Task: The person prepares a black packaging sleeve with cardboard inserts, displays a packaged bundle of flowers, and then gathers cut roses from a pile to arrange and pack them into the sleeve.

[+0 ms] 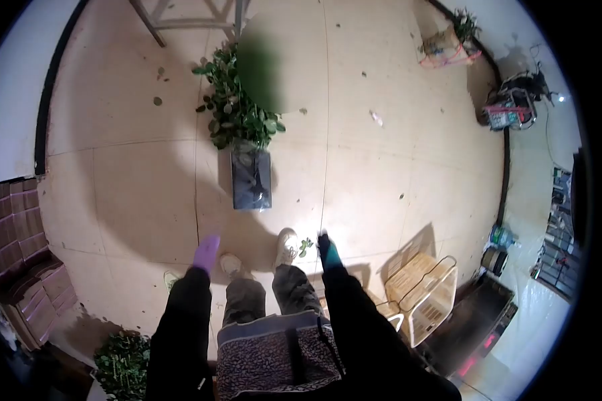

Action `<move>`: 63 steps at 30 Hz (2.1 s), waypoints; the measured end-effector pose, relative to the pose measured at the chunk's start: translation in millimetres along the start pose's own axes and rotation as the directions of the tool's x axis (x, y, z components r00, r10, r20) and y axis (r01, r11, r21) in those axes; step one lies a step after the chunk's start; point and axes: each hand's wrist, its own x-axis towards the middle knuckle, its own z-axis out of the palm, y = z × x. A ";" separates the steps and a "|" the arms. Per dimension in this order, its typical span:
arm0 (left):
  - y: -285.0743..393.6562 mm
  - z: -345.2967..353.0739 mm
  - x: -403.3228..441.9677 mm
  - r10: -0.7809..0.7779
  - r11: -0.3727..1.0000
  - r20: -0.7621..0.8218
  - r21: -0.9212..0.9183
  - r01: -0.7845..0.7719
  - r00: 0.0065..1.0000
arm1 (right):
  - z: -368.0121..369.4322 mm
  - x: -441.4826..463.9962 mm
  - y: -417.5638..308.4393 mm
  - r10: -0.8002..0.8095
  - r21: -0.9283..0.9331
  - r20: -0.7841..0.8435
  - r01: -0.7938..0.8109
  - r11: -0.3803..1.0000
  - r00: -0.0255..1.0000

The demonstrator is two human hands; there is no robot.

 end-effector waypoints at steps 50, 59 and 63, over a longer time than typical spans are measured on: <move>78.7 178.7 -209.6 -0.329 -0.194 0.245 -0.963 0.188 0.912 | 248.2 133.4 -111.9 -0.397 -0.851 0.524 0.441 -0.286 0.754; 78.1 185.5 -212.8 -0.287 -0.207 0.241 -0.960 0.186 0.927 | 245.2 93.4 -71.3 -0.398 -0.882 0.468 0.388 -0.268 0.790; 79.3 180.3 -213.9 -0.274 -0.221 0.244 -0.957 0.186 0.930 | 244.4 83.9 -62.8 -0.366 -0.883 0.458 0.367 -0.294 0.810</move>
